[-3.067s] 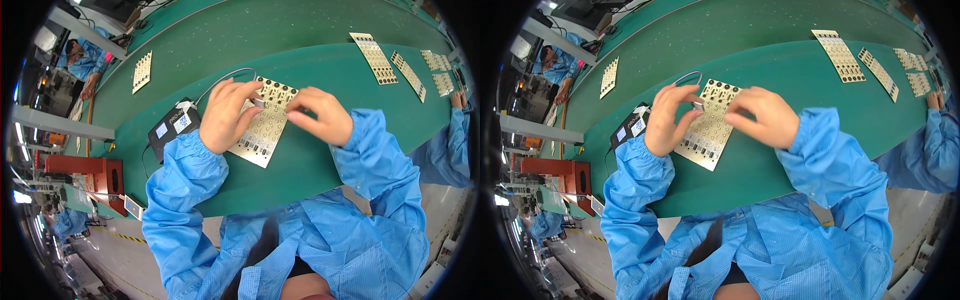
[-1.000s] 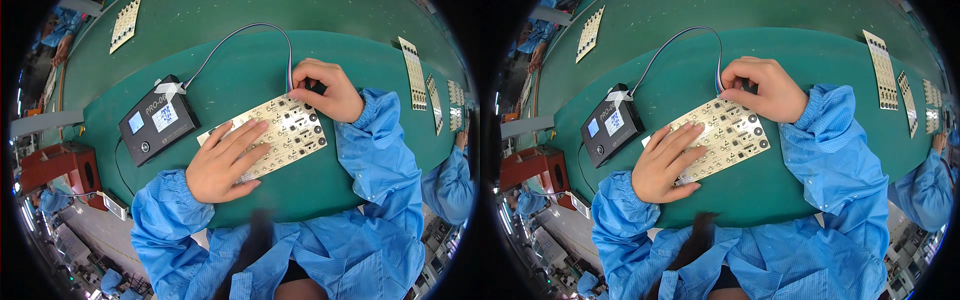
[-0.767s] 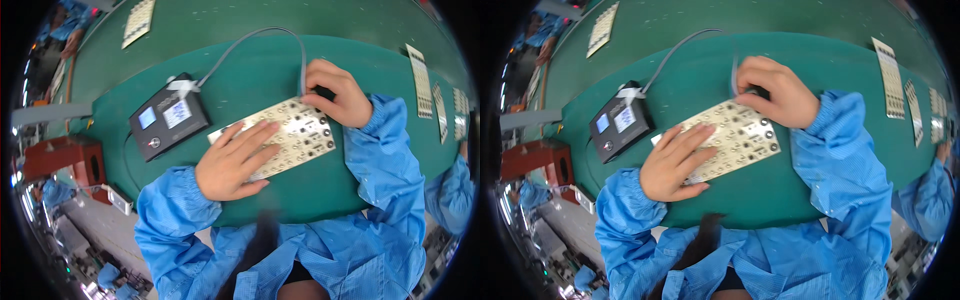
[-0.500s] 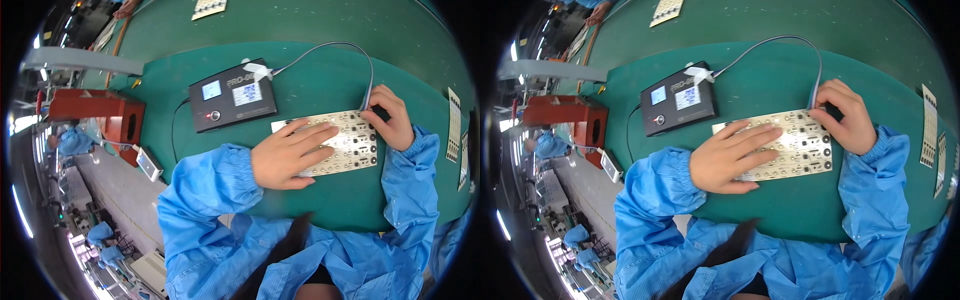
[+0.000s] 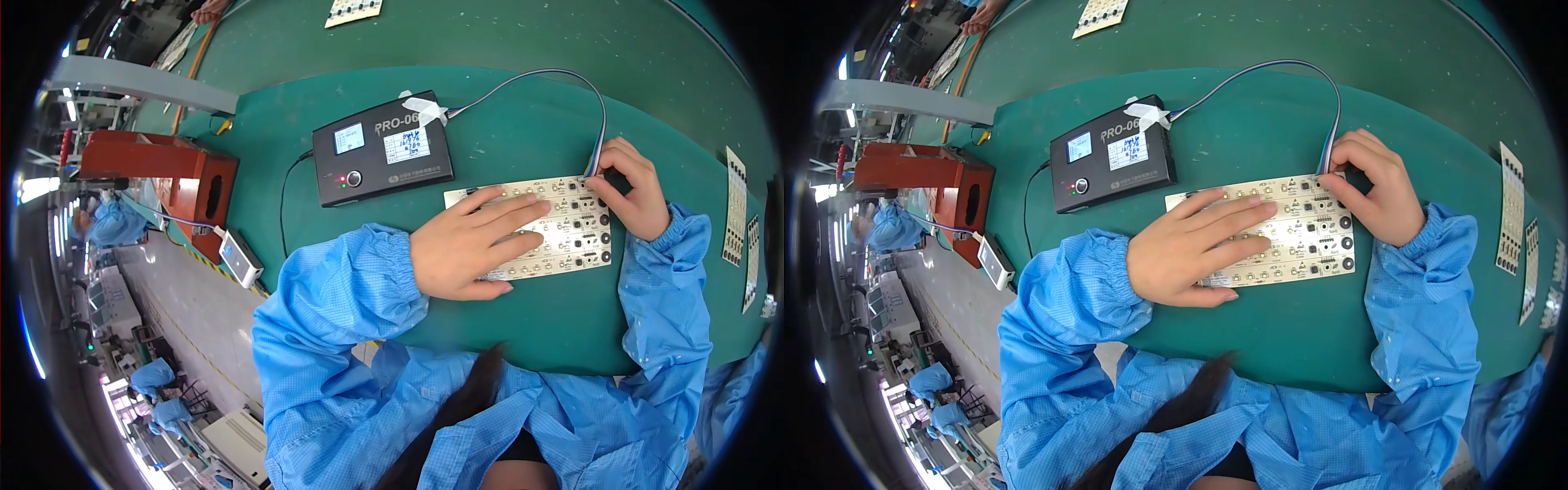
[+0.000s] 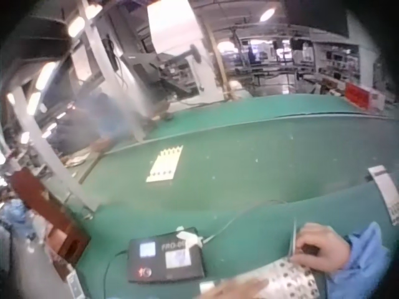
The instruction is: The person tests circuit board panels by connecting a test cable and pressing their components, snaps a tested panel apart into individual strips, and connects the cable to test another panel.
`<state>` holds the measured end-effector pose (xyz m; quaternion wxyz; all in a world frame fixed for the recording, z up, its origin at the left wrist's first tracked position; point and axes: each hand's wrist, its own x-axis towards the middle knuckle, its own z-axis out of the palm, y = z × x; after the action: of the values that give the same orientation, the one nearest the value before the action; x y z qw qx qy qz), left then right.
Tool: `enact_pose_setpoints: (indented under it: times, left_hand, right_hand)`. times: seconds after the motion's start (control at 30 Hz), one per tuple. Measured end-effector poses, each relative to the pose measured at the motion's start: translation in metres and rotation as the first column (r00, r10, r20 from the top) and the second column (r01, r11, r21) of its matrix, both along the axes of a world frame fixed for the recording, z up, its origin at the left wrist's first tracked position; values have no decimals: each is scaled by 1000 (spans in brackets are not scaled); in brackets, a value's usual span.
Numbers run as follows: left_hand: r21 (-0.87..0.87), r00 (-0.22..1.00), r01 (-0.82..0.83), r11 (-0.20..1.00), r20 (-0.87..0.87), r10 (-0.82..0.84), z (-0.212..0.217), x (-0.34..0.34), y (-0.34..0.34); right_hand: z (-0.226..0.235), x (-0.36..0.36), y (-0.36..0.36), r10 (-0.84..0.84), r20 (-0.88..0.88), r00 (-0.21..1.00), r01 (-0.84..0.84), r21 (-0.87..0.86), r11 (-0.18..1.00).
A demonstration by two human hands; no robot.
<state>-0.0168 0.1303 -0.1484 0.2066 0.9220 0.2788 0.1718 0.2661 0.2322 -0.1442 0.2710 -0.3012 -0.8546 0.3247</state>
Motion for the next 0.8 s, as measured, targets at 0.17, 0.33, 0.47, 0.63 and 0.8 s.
enact_pose_setpoints:
  times: [0.17, 0.33, 0.47, 0.63, 0.8]
  left_hand:
    - [-4, 1000, 12, 1000, 2, -12, 0, 4, 2]
    - [-8, 999, 1, 1000, -47, -1, 0, 8, 9]
    - [-6, 996, -6, 1000, -89, 5, 2, 10, 15]
    - [-14, 993, 6, 1000, -119, -8, 4, 13, 20]
    - [-17, 991, 2, 1000, -130, -4, 4, 16, 21]
  right_hand:
    - [3, 6, -1, -16, 16, 1000, 16, 2, 1000]
    - [-4, 8, 8, 18, -4, 1000, -18, 34, 999]
    - [-13, 12, 16, 61, -13, 998, -61, 20, 998]
    - [-16, 15, 18, 65, -26, 998, -66, -33, 997]
    - [-23, 16, 21, 77, -19, 997, -76, 53, 996]
